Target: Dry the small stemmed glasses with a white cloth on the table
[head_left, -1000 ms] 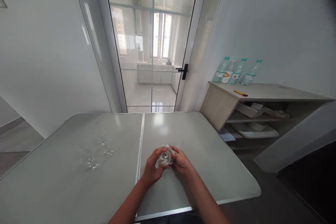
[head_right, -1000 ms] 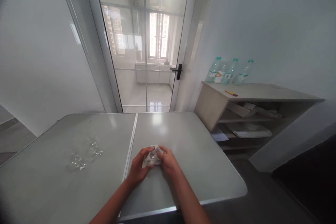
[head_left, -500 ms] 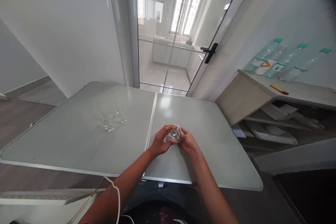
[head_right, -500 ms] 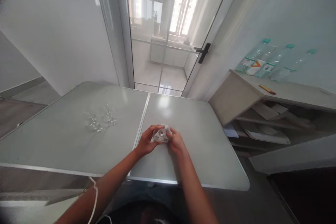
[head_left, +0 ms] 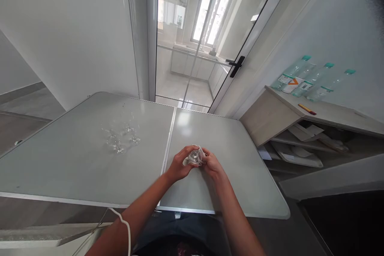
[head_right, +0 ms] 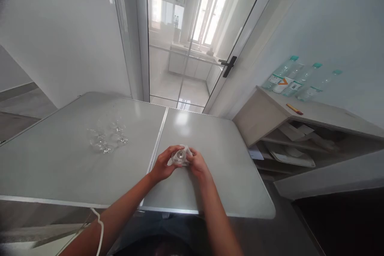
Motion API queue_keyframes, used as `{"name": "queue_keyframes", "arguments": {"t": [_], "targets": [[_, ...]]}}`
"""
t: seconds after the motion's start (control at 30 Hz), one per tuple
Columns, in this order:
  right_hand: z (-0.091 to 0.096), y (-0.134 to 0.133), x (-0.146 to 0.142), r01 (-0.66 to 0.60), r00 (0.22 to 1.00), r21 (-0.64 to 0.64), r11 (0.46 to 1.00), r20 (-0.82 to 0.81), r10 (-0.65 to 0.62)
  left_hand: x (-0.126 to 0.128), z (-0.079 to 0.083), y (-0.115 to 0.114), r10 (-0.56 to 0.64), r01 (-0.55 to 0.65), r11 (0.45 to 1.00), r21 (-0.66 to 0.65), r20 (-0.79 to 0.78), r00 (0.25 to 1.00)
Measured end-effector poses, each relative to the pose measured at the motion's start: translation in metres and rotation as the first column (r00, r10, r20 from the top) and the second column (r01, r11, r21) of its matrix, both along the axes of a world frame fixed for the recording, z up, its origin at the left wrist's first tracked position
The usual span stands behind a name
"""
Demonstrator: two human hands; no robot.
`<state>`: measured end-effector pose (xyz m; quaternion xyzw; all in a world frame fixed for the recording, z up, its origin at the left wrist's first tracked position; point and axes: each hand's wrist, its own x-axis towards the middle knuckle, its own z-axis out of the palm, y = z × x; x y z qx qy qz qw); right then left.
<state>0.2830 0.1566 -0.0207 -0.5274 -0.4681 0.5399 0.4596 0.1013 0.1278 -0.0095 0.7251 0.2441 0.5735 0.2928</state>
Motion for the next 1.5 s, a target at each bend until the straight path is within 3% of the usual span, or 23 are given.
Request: {"name": "queue_keyframes", "arguments": {"t": [0.13,0.23,0.3,0.37,0.43,0.47,0.53,0.6,0.67,0.77,0.97,1.07,1.17,1.33,1.4,1.5], "targets": [[0.003,-0.006,-0.001,0.158,0.976,0.087,0.984,0.139,-0.169,0.004,-0.004,-0.001,0.056,-0.056,0.998,0.004,0.004,0.998],[0.009,-0.015,-0.008,0.266,0.896,0.225,0.937,0.301,-0.327,0.008,-0.007,-0.001,0.091,-0.091,0.996,0.006,0.054,0.994],[0.013,-0.022,-0.011,0.273,0.774,0.399,0.875,0.449,-0.446,0.009,-0.009,0.0,0.113,-0.114,0.994,-0.002,0.072,0.991],[0.014,-0.029,-0.007,0.228,0.637,0.585,0.778,0.515,-0.574,0.009,-0.009,0.0,0.172,-0.173,0.985,-0.004,0.074,0.982],[0.014,-0.034,0.002,0.145,0.614,0.671,0.728,0.516,-0.597,0.007,-0.009,0.001,0.251,-0.251,0.968,-0.012,0.079,0.965],[0.014,-0.037,0.008,0.083,0.642,0.66,0.746,0.538,-0.547,0.006,-0.008,0.001,0.288,-0.287,0.958,-0.024,0.081,0.954],[0.016,-0.039,0.016,-0.087,0.698,0.524,0.847,0.639,-0.324,0.005,-0.008,0.002,0.342,-0.339,0.939,-0.049,0.078,0.936],[0.02,-0.04,0.017,-0.199,0.65,0.345,0.917,0.747,-0.14,0.004,-0.007,0.002,0.363,-0.362,0.932,-0.03,0.058,0.93],[0.022,-0.04,0.009,-0.195,0.543,0.263,0.945,0.831,-0.119,0.004,-0.008,0.002,0.354,-0.354,0.935,0.024,0.027,0.935],[0.023,-0.038,-0.007,-0.189,0.446,0.253,0.949,0.883,-0.147,0.006,-0.011,0.002,0.309,-0.306,0.95,0.061,-0.041,0.95],[0.021,-0.046,-0.019,-0.373,0.364,0.185,0.909,0.93,-0.04,0.009,-0.018,0.007,0.367,-0.367,0.927,-0.077,-0.021,0.93],[0.024,-0.054,-0.021,-0.498,0.249,0.071,0.864,0.966,0.064,0.009,-0.019,0.011,0.37,-0.368,0.922,-0.121,-0.003,0.929],[0.028,-0.057,-0.026,-0.509,0.154,-0.041,0.86,0.978,0.137,0.012,-0.019,0.013,0.327,-0.321,0.935,-0.153,0.013,0.945],[0.026,-0.053,-0.032,-0.464,0.14,-0.076,0.883,0.978,0.157,0.016,-0.024,0.015,0.28,-0.275,0.942,-0.194,0.003,0.96],[0.023,-0.049,-0.032,-0.438,0.146,-0.06,0.897,0.98,0.137,0.014,-0.024,0.015,0.338,-0.338,0.924,-0.176,-0.031,0.941],[0.02,-0.037,-0.028,-0.375,0.158,-0.02,0.927,0.984,0.085,0.005,-0.02,0.014,0.484,-0.487,0.855,-0.179,-0.064,0.873]]}}
